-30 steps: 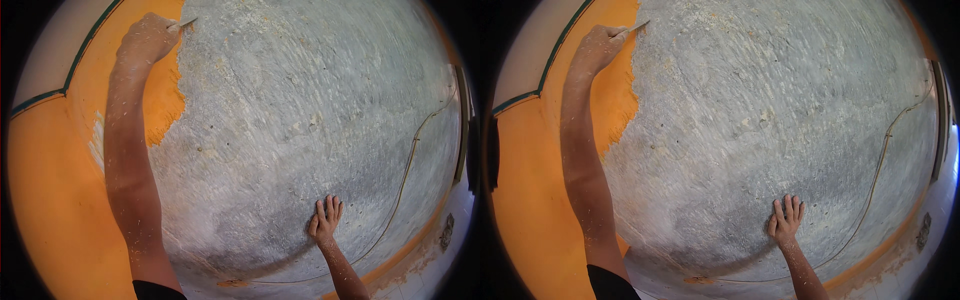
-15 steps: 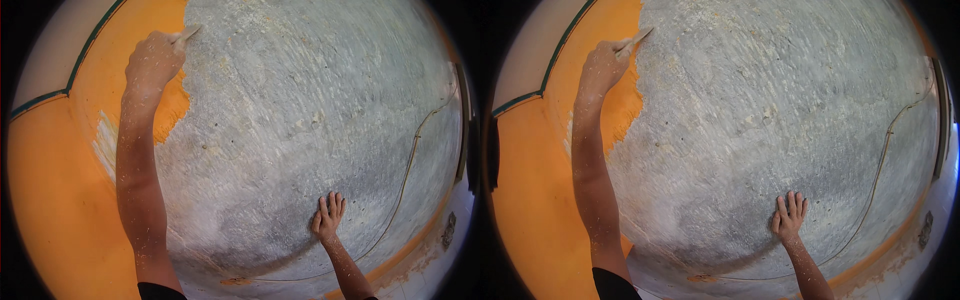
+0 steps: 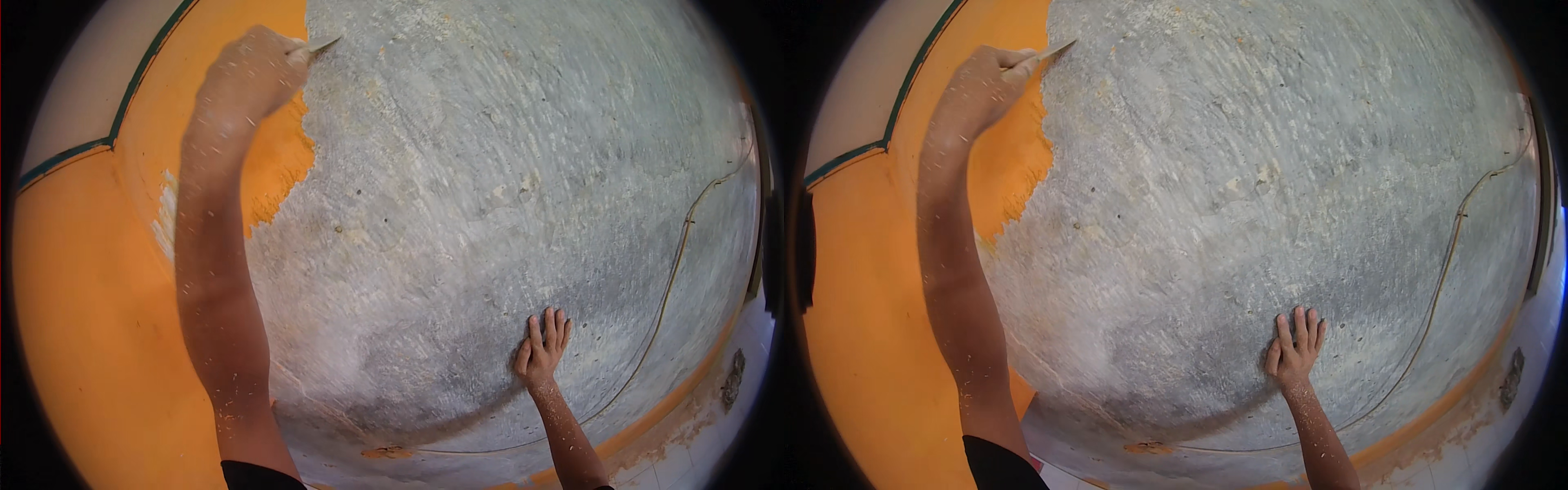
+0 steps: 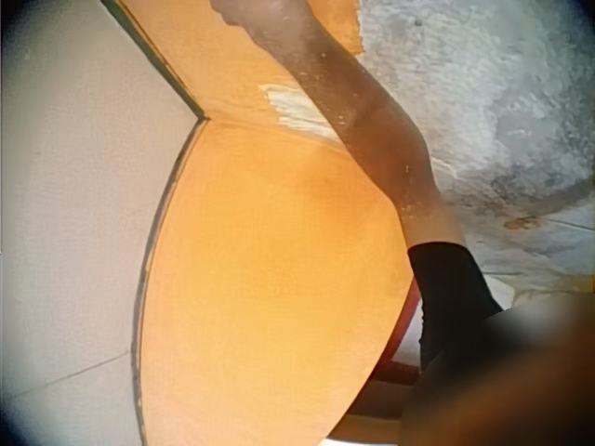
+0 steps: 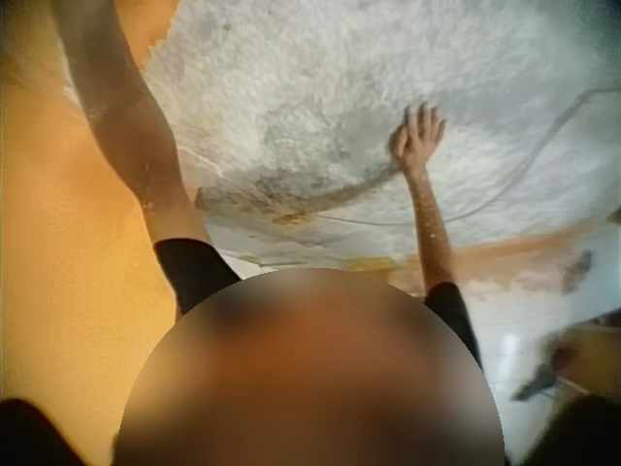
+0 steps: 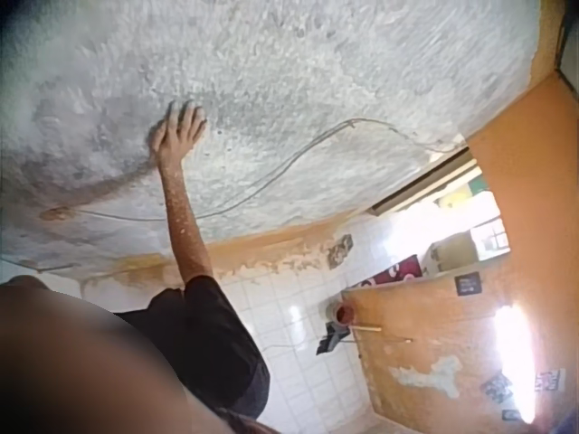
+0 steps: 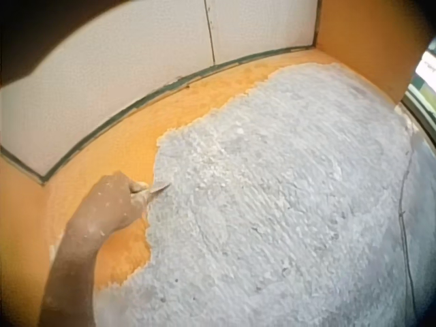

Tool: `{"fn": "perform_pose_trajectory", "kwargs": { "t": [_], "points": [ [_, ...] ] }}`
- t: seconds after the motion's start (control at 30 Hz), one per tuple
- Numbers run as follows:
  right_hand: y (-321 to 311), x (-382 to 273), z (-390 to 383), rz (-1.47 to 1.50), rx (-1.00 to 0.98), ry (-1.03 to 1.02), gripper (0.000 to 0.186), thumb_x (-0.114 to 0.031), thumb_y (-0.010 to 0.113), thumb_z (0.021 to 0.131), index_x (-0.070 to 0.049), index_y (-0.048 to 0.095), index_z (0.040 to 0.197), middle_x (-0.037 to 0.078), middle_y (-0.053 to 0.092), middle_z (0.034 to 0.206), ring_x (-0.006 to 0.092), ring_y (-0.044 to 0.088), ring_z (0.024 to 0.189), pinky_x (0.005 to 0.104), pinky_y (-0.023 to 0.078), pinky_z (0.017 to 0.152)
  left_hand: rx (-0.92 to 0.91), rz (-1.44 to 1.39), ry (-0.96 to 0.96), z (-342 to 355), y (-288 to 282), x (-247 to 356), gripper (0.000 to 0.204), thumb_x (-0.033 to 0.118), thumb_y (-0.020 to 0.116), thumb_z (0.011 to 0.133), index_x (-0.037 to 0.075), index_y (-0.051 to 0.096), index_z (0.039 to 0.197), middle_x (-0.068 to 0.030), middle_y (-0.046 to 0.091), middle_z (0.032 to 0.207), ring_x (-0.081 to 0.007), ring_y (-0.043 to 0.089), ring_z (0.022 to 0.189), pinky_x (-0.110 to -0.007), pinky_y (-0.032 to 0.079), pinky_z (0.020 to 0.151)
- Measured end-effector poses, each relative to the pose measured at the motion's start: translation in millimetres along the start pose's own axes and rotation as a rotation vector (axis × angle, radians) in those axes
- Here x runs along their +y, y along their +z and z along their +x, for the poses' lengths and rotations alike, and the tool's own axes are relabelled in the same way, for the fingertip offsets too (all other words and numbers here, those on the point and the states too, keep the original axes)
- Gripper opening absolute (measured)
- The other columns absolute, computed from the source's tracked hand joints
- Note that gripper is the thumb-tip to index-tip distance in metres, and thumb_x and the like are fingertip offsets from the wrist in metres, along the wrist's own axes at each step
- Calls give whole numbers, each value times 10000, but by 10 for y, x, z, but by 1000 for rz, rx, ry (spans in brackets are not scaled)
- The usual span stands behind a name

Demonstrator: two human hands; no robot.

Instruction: Scrape off old paint and peeling plaster layers from an indoor wall using a paint scraper.

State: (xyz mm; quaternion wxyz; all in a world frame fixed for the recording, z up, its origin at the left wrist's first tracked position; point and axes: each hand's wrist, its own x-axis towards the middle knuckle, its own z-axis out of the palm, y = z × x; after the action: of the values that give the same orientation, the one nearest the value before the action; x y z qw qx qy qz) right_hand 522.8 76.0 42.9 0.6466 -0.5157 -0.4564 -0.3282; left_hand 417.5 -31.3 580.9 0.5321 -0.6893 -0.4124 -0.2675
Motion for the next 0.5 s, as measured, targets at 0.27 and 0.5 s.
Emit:
{"fn": "perform_pose_trajectory", "kwargs": {
  "t": [0.27,0.5],
  "points": [
    [26,-27,-10,6,13,12,433,-133,400,914,-57,519,1324,187,357,1474,378,255,1402,564,118,1137,121,-43,-130,0,12,-31,362,331,585,892,67,673,1123,-214,674,985,-368,660,907,-404,503,817],
    [18,35,8,-1,31,43,421,-147,441,889,-95,576,1284,170,410,1446,365,297,1389,548,128,1142,101,-5,-86,-218,53,4,349,344,577,897,52,691,1051,-209,673,992,-369,646,914,-396,497,827]
  ]
}}
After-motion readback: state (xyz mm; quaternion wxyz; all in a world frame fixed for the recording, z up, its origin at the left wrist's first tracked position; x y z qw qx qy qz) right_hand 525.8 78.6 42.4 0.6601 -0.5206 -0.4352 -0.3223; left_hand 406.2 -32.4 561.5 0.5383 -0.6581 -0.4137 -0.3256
